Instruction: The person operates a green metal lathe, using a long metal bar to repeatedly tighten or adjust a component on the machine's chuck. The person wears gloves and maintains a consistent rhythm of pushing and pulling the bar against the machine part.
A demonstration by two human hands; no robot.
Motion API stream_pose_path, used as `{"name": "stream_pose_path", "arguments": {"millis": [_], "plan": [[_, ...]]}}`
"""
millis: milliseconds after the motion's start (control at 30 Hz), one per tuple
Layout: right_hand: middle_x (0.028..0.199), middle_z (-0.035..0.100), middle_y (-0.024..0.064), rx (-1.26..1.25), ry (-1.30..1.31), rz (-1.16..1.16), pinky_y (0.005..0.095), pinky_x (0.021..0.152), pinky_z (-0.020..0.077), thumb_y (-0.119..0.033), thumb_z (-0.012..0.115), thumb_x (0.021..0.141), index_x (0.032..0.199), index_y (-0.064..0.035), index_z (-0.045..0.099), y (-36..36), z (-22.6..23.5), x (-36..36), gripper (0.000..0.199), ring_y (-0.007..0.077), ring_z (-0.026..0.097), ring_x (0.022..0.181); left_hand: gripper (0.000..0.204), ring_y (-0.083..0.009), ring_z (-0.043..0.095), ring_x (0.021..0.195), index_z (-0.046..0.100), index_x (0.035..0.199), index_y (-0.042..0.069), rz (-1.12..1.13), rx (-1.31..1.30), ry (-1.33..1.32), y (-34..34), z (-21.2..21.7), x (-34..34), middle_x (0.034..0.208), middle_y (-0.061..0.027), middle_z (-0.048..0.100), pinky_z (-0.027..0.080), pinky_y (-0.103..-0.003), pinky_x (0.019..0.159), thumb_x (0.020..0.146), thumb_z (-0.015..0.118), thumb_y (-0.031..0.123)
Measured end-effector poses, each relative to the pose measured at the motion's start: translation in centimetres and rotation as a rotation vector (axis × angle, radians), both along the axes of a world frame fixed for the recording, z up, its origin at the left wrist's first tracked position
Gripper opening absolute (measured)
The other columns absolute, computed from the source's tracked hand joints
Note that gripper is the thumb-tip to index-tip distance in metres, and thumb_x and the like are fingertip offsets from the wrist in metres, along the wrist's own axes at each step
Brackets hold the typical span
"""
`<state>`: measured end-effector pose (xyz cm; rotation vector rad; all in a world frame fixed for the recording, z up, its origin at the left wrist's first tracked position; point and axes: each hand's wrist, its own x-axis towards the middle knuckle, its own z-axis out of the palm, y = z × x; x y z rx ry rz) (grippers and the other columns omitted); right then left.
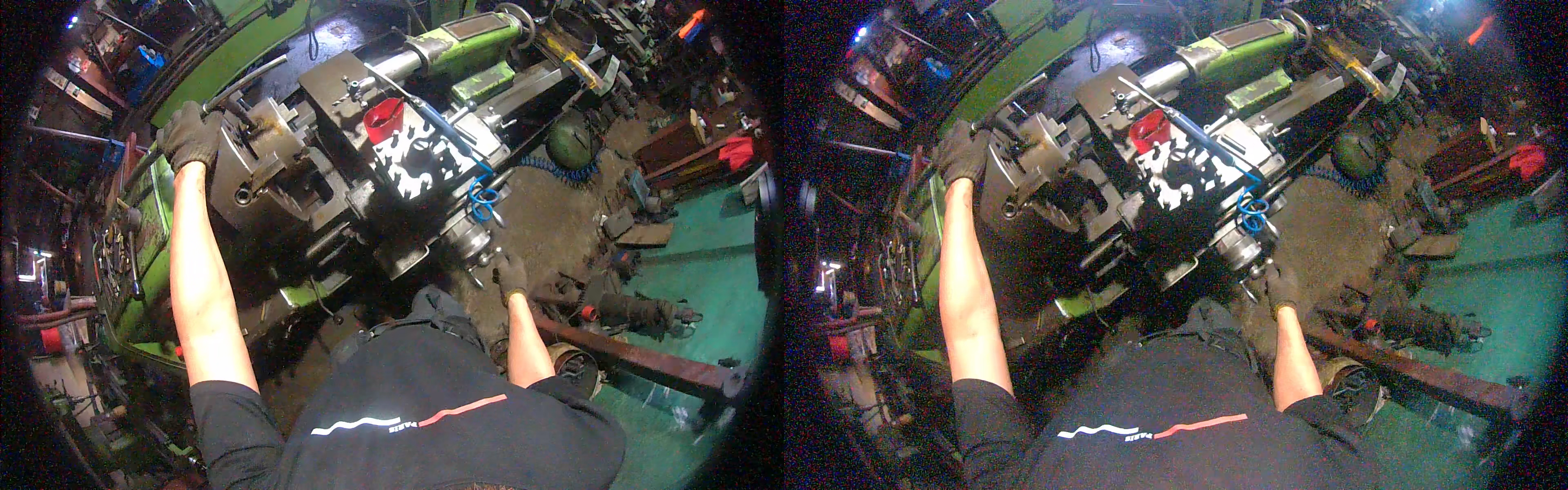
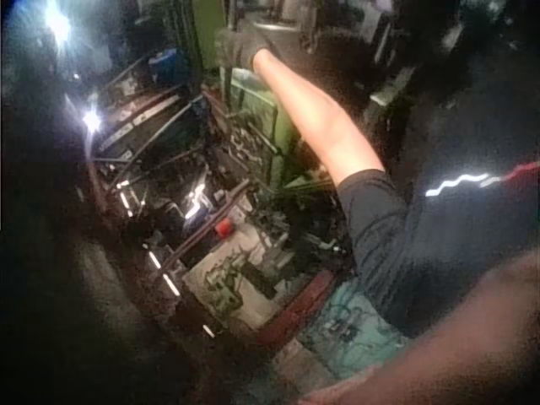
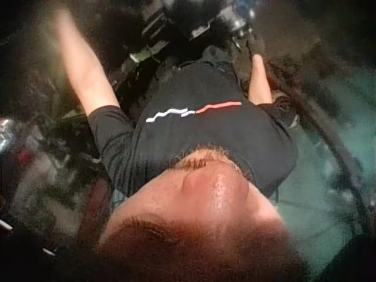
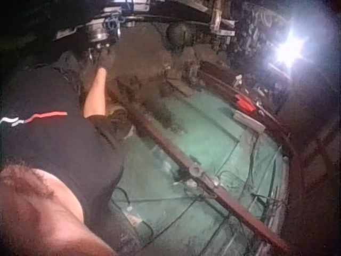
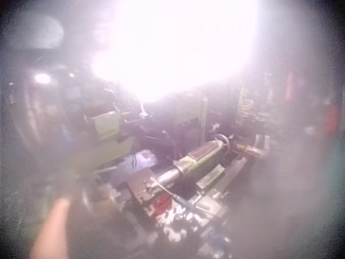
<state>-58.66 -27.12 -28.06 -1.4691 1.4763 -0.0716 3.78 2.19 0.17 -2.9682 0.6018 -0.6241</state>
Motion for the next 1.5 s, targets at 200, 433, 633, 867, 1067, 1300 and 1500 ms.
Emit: {"name": "stream_pose_path", "arguments": {"millis": [200,433,633,867,1067,1300,1500], "plan": [[0.098,0.077,0.0118,-0.56,-0.033,0.021,0.0362,0.065,0.0539,-0.028,0.07,0.098,0.13,0.0012,0.076,-8.0,-11.1,0.5,0.043,0.0179,0.068,0.073,0.054,-0.0457,0.069,0.117,0.071,0.118,0.01,0.008,0.027,0.023,0.9,-0.6,1.4,0.121,-0.0235,0.073,0.048,-0.057,0.103,0.092,0.071,0.057],[0.105,0.078,0.02,-0.224,0.011,0.489,0.0495,0.073,0.0579,-0.037,0.073,0.097,0.134,-0.0076,0.073,-17.8,-17.3,5.1,0.048,0.0364,0.075,0.088,0.041,-0.0464,0.071,0.108,0.071,0.11,0.008,-0.134,-0.008,-0.03,1.4,-0.7,2.2,0.11,-0.0227,0.075,0.053,-0.058,0.093,0.092,0.077,0.045],[0.114,0.078,0.0267,-0.254,0.269,0.373,0.0577,0.089,0.0593,-0.031,0.071,0.092,0.122,-0.0026,0.075,-16.4,-11.6,8.6,0.041,0.0478,0.076,0.105,0.042,-0.0437,0.07,0.113,0.074,0.125,0.008,-0.073,-0.064,0.086,-0.2,0.5,-0.1,0.117,-0.0219,0.075,0.054,-0.053,0.097,0.09,0.08,0.03],[0.125,0.077,0.0187,-0.626,0.528,0.609,0.0535,0.087,0.0621,-0.036,0.071,0.099,0.135,-0.0078,0.07,-27.4,-15.9,5.6,0.046,0.0376,0.075,0.105,0.053,-0.0443,0.069,0.118,0.07,0.134,0.007,0.105,-0.023,0.155,0.9,0.7,-0.8,0.125,-0.0223,0.074,0.053,-0.054,0.102,0.087,0.081,0.027],[0.11,0.077,0.0148,-0.31,0.349,0.713,0.0493,0.078,0.0581,-0.035,0.074,0.098,0.121,-0.0063,0.073,-31.0,-32.3,3.4,0.037,0.0341,0.072,0.092,0.046,-0.0461,0.066,0.12,0.07,0.128,0.006,0.091,-0.066,0.166,-1.8,1.4,-1.2,0.123,-0.0235,0.07,0.052,-0.054,0.101,0.089,0.076,0.03],[0.091,0.075,0.0111,-0.083,-0.077,0.821,0.043,0.066,0.0537,-0.031,0.079,0.095,0.106,-0.0071,0.075,-23.5,-32.0,2.3,0.027,0.027,0.068,0.075,0.042,-0.0445,0.071,0.115,0.076,0.124,0.01,0.045,0.071,0.089,0.0,1.6,-3.0,0.12,-0.0221,0.076,0.056,-0.054,0.098,0.087,0.078,0.029],[0.084,0.068,0.0047,0.002,-0.241,0.414,0.0347,0.06,0.05,-0.029,0.079,0.097,0.11,-0.0052,0.075,-27.0,-25.8,-0.4,0.027,0.0179,0.062,0.067,0.04,-0.045,0.072,0.111,0.075,0.118,0.008,-0.058,0.077,0.068,1.4,0.7,-1.3,0.115,-0.0228,0.076,0.056,-0.056,0.096,0.088,0.075,0.035]]}}
